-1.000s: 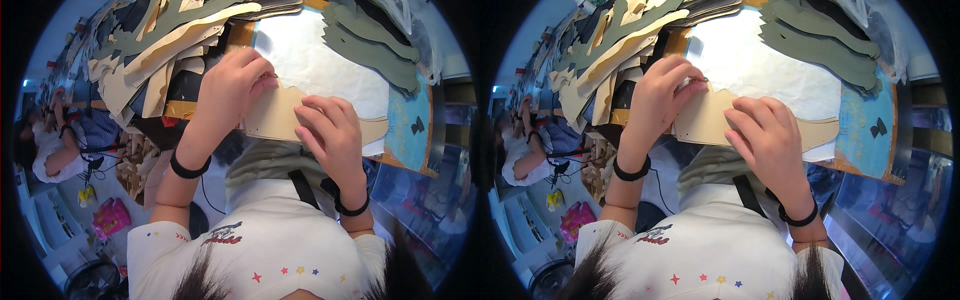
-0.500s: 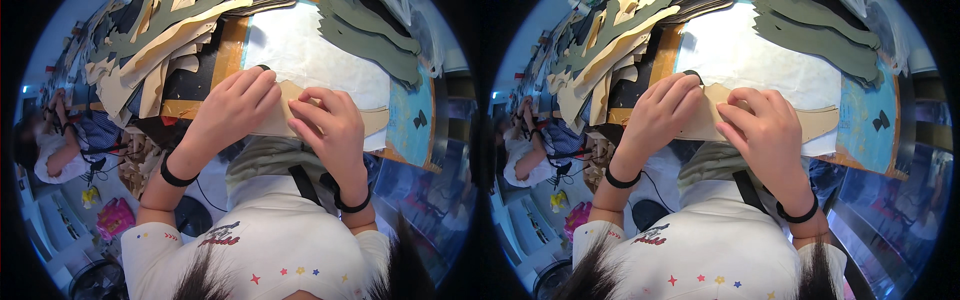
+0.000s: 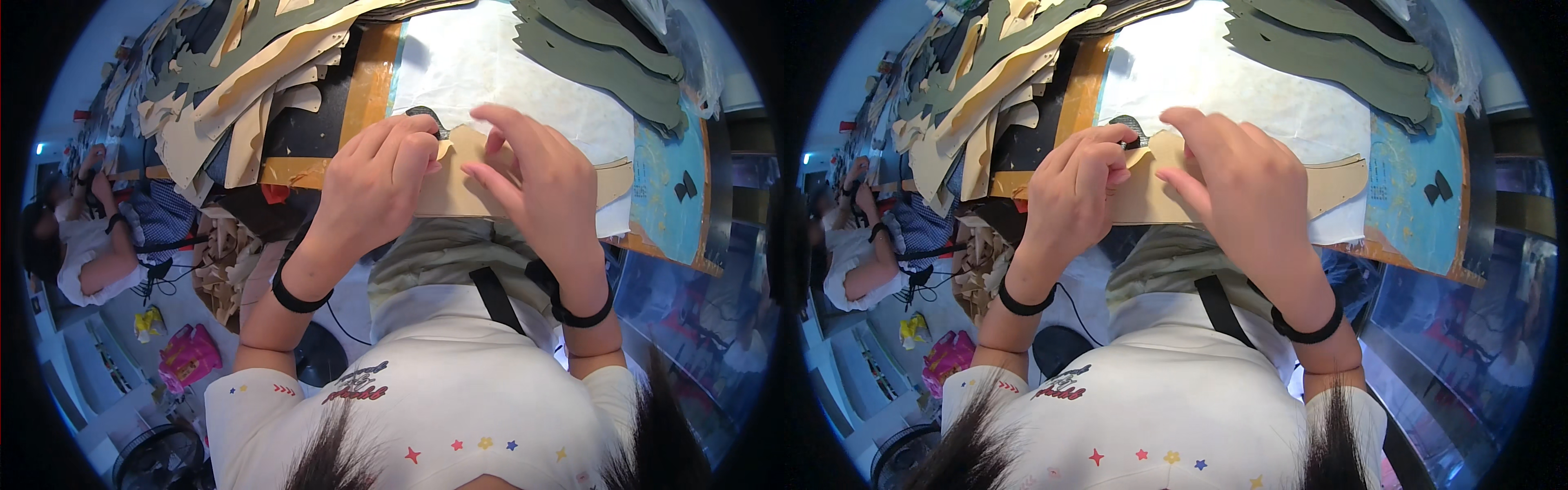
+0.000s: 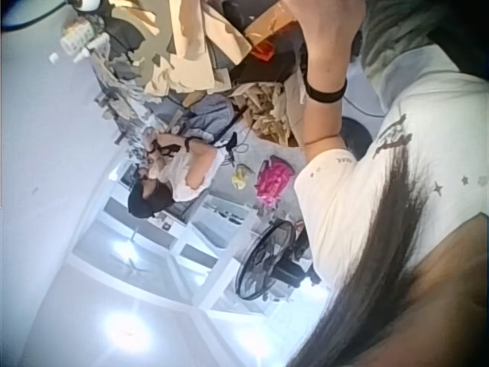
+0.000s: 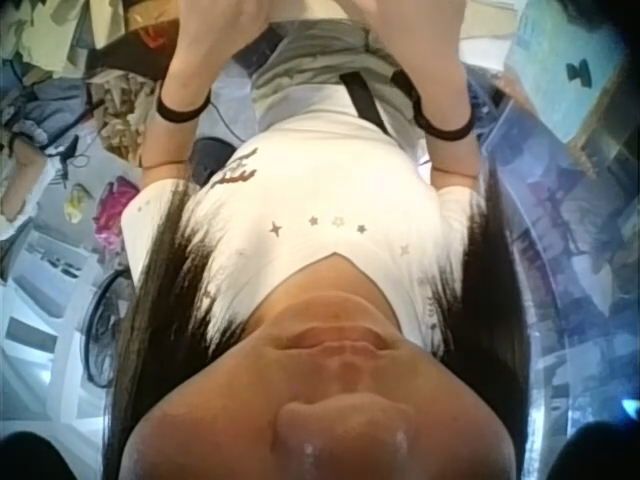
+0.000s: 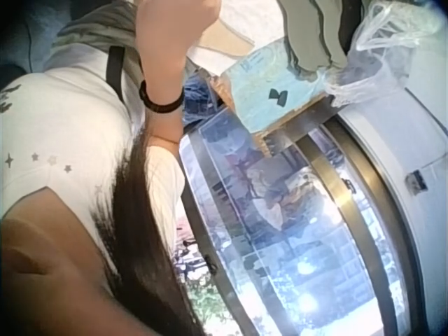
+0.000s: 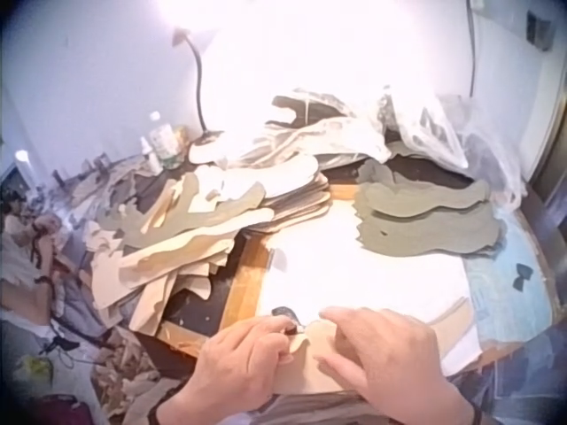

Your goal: The recorder aligns and presses together multiple layers of pre-cut shoe upper components at a workbench.

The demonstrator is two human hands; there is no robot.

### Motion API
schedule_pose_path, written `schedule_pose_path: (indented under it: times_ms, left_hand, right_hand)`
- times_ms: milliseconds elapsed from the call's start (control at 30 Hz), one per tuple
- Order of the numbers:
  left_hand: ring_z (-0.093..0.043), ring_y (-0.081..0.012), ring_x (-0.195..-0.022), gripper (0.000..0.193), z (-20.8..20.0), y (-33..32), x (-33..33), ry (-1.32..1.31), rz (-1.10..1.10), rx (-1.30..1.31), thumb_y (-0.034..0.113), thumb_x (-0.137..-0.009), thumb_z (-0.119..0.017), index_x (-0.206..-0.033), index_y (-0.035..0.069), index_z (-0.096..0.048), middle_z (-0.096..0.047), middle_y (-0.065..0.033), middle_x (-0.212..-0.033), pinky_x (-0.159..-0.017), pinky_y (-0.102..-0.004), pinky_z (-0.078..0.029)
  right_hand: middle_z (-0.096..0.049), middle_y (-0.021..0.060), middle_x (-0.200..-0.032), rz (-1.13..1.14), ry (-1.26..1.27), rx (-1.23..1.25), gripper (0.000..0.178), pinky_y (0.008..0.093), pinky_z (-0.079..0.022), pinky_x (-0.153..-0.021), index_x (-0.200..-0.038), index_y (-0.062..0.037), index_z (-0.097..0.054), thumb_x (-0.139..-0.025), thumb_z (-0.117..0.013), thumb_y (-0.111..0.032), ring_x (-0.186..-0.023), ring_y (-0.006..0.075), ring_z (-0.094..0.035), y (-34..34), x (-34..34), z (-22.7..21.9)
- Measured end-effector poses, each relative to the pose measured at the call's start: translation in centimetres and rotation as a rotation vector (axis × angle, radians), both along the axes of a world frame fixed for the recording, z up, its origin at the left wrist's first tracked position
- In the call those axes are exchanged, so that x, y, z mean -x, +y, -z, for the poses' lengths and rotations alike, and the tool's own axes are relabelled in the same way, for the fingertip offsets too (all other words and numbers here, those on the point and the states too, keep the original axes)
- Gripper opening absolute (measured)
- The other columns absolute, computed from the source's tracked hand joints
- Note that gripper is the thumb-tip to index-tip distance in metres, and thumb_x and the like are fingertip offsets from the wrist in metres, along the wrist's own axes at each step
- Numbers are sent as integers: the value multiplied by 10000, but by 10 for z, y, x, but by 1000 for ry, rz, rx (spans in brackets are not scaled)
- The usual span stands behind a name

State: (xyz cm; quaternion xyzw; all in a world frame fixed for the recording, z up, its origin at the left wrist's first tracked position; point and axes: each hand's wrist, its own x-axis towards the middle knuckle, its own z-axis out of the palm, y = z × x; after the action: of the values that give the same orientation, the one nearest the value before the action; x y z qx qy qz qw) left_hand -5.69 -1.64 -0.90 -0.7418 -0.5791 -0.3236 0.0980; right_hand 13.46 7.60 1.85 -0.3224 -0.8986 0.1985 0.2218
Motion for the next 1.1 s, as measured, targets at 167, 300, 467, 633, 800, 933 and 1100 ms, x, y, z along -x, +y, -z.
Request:
schedule_pose_path:
  times_ms: [167,300,467,633,800,933,1100]
  left_hand:
    - [-692,-316,-924,186,1,-1,-1,-63,5,0,33,-880,-683,-975,51,-524,-702,-111,-1067,-769,-398,-557]
    - [-704,-330,-942,202,3,-3,-5,-112,-18,-2,-1,-875,-691,-981,49,-526,-721,-124,-1086,-779,-412,-561]
    - [-702,-338,-955,200,6,-2,-4,-127,-8,-14,7,-878,-695,-976,50,-525,-719,-123,-1085,-803,-425,-556]
    - [-702,-335,-975,197,9,-2,-1,-145,9,-47,13,-878,-697,-964,51,-525,-717,-126,-1086,-813,-417,-558]
    - [-700,-334,-979,286,10,-2,2,-212,36,-33,129,-865,-790,-1050,48,-587,-713,-125,-1089,-823,-410,-563]
    - [-695,-329,-964,418,8,0,0,-279,19,6,171,-813,-854,-1124,40,-608,-708,-121,-1075,-830,-413,-561]
    - [-681,-320,-925,376,4,1,-3,-339,-42,30,148,-759,-880,-1039,45,-651,-706,-108,-1041,-811,-390,-551]
  right_hand:
    - [-651,-27,-897,-53,-3,-237,270,334,-518,-688,-1055,-168,-769,-805,-824,-254,-778,178,-634,4,9,10]
    - [-668,-42,-894,-18,9,-312,255,328,-517,-652,-1072,-179,-774,-827,-811,-240,-753,167,-644,-4,0,12]
    - [-674,-38,-878,-2,71,-294,177,312,-509,-614,-1015,-174,-773,-839,-785,-184,-723,161,-651,5,7,12]
    - [-673,-38,-872,-47,55,-301,127,309,-499,-579,-944,-161,-743,-820,-766,-156,-694,164,-662,14,15,13]
    - [-687,-38,-848,-100,-95,-510,116,298,-498,-561,-887,-153,-750,-778,-787,-134,-650,164,-657,17,19,6]
    - [-588,-49,-809,-141,-53,-673,130,276,-443,-522,-850,-152,-694,-720,-692,-161,-612,118,-581,22,18,12]
    - [-573,-43,-825,-185,9,-718,167,263,-425,-517,-889,-135,-679,-724,-702,-142,-624,100,-571,16,12,13]
